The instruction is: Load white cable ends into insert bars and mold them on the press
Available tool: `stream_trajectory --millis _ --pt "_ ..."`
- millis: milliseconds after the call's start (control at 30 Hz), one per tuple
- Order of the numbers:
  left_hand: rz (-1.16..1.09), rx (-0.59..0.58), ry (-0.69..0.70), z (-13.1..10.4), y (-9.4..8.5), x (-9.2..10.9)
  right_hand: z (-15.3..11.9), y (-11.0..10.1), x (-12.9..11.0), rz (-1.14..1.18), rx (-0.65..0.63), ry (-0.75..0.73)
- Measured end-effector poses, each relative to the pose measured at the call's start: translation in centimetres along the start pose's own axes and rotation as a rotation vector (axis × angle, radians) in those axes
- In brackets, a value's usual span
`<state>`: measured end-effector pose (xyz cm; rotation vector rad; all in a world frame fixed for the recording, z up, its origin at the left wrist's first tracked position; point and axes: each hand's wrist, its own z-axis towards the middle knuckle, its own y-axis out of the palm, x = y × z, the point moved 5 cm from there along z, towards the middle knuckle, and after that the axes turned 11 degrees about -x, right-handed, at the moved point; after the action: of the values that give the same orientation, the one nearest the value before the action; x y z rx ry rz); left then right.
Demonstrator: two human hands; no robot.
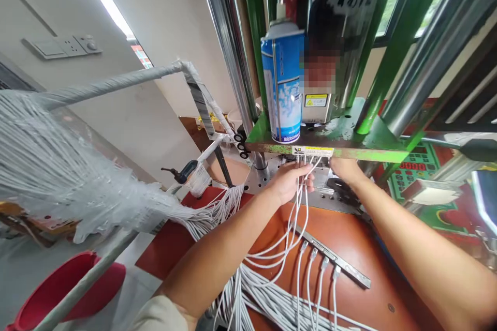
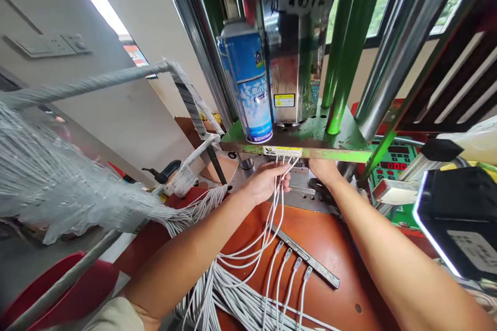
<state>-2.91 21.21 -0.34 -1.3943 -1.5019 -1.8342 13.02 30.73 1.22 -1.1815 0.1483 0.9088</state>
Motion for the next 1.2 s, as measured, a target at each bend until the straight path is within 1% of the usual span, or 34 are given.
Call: stream_trajectory --millis 33,100,167,200,233,300,400,500,600,667,767,900,1000,1067,1133,1200 --pt "-0.019 -0.019 -0.004 -0.7 0.5 0.4 -1.0 -0.2 -0.3 -0.018 0.028 0.006" --pt "-0.068 -0.080 -0.056 -2.7 1.7 0.4 -3.6 -0.8 -1.2 -0.048 0.069 0.000" --pt "-0.082 -0.142 -0.120 -5.4 3.3 -0.4 -7.0 -1.3 -2.6 -0.078 0.087 -0.027" --pt "-0.058 -0.155 -0.137 -6.9 4.0 -1.0 -8.8 -1.6 -3.3 -0.096 0.092 -0.038" --pt "-0.024 -0.148 -0.138 -8.2 4.7 -1.6 -10.5 -1.8 -4.1 -0.118 0.101 -0.040" --pt "0.038 -0.073 -0.099 -10.4 5.5 -2.7 -13.6 -2.1 -5.5 -0.175 0.138 -0.015" --pt "0.065 0.056 -0.044 -12.3 6.6 -4.2 -16.6 -2.2 -7.1 -0.261 0.190 0.051" --pt "0.093 0.107 -0.052 -13.5 7.9 -5.2 -17.7 -2.2 -7.2 -0.316 0.199 0.122" --pt "0.160 0.097 -0.085 -15.0 9.1 -5.6 -18.4 -2.7 -5.7 -0.323 0.194 0.206" --pt "0.204 0.074 -0.089 -15.9 9.4 -5.4 -19.1 -3.0 -4.5 -0.286 0.160 0.230" --pt "0.269 0.016 -0.052 -16.7 9.0 -4.8 -20.7 -2.5 -3.4 -0.186 0.060 0.221" --pt "0.334 -0.028 -0.010 -16.8 7.7 -4.2 -22.0 -1.4 -3.3 -0.024 -0.057 0.219" --pt "0.394 -0.071 -0.022 -17.1 7.5 -4.1 -21.7 -2.0 -4.4 0.151 -0.111 0.230" --pt "0.441 -0.109 -0.058 -17.5 7.8 -4.0 -21.2 -2.8 -6.2 0.290 -0.157 0.222" --pt "0.479 -0.140 -0.107 -17.8 8.2 -3.9 -20.7 -3.3 -8.5 0.506 -0.280 0.194" --pt "0.507 -0.157 -0.153 -18.0 8.5 -3.9 -20.3 -3.4 -10.9 0.749 -0.451 0.169"
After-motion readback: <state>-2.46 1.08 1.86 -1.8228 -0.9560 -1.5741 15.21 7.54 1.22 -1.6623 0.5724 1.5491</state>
